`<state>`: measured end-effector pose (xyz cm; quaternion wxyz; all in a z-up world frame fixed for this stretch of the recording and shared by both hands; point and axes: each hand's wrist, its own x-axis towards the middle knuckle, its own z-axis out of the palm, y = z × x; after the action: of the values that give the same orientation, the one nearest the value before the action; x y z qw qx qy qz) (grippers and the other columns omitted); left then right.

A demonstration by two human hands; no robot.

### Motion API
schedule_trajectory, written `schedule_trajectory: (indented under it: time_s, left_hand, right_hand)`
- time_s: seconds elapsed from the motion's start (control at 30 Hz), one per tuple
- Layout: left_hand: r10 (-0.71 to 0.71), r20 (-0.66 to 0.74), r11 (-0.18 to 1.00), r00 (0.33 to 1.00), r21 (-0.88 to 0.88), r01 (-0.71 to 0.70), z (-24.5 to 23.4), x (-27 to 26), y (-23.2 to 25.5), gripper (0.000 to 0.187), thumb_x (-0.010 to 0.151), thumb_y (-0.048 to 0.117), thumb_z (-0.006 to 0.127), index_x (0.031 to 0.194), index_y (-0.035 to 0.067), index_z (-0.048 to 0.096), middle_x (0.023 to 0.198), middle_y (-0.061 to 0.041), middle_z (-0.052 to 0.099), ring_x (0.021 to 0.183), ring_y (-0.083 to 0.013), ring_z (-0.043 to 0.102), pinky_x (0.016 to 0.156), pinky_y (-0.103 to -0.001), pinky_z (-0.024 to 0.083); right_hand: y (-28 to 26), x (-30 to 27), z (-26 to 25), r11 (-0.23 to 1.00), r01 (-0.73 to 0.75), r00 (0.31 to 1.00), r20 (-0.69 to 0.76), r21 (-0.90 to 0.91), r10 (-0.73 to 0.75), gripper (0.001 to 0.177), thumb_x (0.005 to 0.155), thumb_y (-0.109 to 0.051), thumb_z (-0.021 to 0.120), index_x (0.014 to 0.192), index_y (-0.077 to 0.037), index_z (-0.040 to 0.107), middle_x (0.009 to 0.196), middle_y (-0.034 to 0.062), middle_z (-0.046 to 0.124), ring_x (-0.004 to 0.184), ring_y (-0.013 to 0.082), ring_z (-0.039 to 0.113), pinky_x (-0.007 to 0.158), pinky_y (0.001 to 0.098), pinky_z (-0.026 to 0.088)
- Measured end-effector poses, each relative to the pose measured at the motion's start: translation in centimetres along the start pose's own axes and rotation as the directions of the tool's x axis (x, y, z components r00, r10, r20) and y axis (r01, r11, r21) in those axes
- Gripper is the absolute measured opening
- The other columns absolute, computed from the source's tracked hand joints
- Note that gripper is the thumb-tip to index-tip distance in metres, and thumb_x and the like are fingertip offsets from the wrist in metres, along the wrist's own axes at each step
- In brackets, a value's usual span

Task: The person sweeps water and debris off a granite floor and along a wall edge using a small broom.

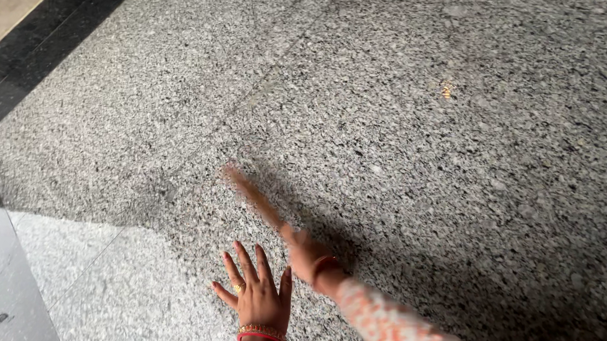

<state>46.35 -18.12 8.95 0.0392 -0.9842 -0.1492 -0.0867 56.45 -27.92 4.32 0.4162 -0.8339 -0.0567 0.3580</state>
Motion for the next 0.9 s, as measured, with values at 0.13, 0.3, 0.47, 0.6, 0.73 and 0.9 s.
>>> schedule_trajectory:
  time_s: [0.13,0.3,0.47,0.6,0.73,0.9]
  left_hand:
    - [-0.169,0.436,0.984,0.884,0.12,0.128,-0.8,1.5,0.9,0.079,0.094,0.066,0.029,0.157,0.018,0.023,0.168,-0.013,-0.013,0.152,-0.0365,-0.018,0.111,-0.07,-0.012]
    - [-0.1,0.241,0.995,0.965,0.044,0.092,0.4,1.7,0.0,0.081,0.092,0.066,0.029,0.157,0.017,0.03,0.171,-0.014,-0.008,0.151,-0.0364,-0.014,0.11,-0.072,-0.01]
    - [-0.092,0.114,0.996,0.989,-0.011,0.094,1.4,0.4,-1.9,0.078,0.094,0.065,0.031,0.152,0.012,0.032,0.167,-0.015,-0.004,0.153,-0.0377,-0.011,0.11,-0.073,-0.008]
    - [-0.1,0.032,0.995,0.995,-0.024,0.1,1.3,-0.8,-3.4,0.079,0.091,0.066,0.034,0.152,0.015,0.032,0.167,-0.014,-0.002,0.153,-0.0372,-0.01,0.109,-0.074,-0.008]
    - [-0.134,0.104,0.988,0.986,0.097,0.124,0.9,-1.4,-5.2,0.083,0.091,0.068,0.035,0.157,0.017,0.03,0.172,-0.014,-0.004,0.156,-0.0356,-0.01,0.108,-0.075,-0.011]
    - [-0.163,0.144,0.985,0.976,0.082,0.152,0.0,-2.2,-4.6,0.078,0.092,0.065,0.033,0.152,0.016,0.03,0.167,-0.014,-0.006,0.152,-0.0365,-0.014,0.108,-0.074,-0.013]
  right_hand:
    - [3.3,2.5,-8.4,0.925,-0.175,0.869,-0.388,0.338,0.306,0.071,0.103,-0.061,0.024,0.105,-0.002,0.064,0.062,0.0005,0.058,0.044,0.015,0.054,0.039,0.0351,0.044]
    - [6.2,6.4,-10.1,0.916,-0.15,0.636,-0.745,-0.373,-0.199,0.068,0.097,-0.052,0.025,0.12,-0.002,0.065,0.078,0.0149,0.066,0.056,0.0281,0.064,0.046,0.0441,0.054]
    - [0.7,9.0,-1.7,0.993,-0.09,0.975,-0.208,-0.08,0.071,0.053,0.11,-0.043,0.031,0.115,-0.004,0.067,0.092,0.0182,0.07,0.085,0.0359,0.072,0.074,0.0469,0.059]
    - [1.2,8.7,12.0,0.68,0.433,0.884,0.129,-0.591,-0.45,0.047,0.098,-0.019,0.04,0.141,-0.002,0.049,0.116,0.0251,0.064,0.1,0.038,0.068,0.08,0.0472,0.058]
    - [0.9,6.6,14.1,0.555,0.647,0.758,0.359,-0.523,-0.545,0.046,0.105,-0.027,0.04,0.142,-0.001,0.046,0.131,0.0247,0.057,0.115,0.0367,0.062,0.093,0.0469,0.054]
    - [0.8,4.1,13.7,0.768,0.49,0.859,0.377,-0.412,-0.346,0.051,0.107,-0.032,0.037,0.146,0.0,0.043,0.132,0.0231,0.056,0.113,0.032,0.061,0.097,0.0426,0.052]
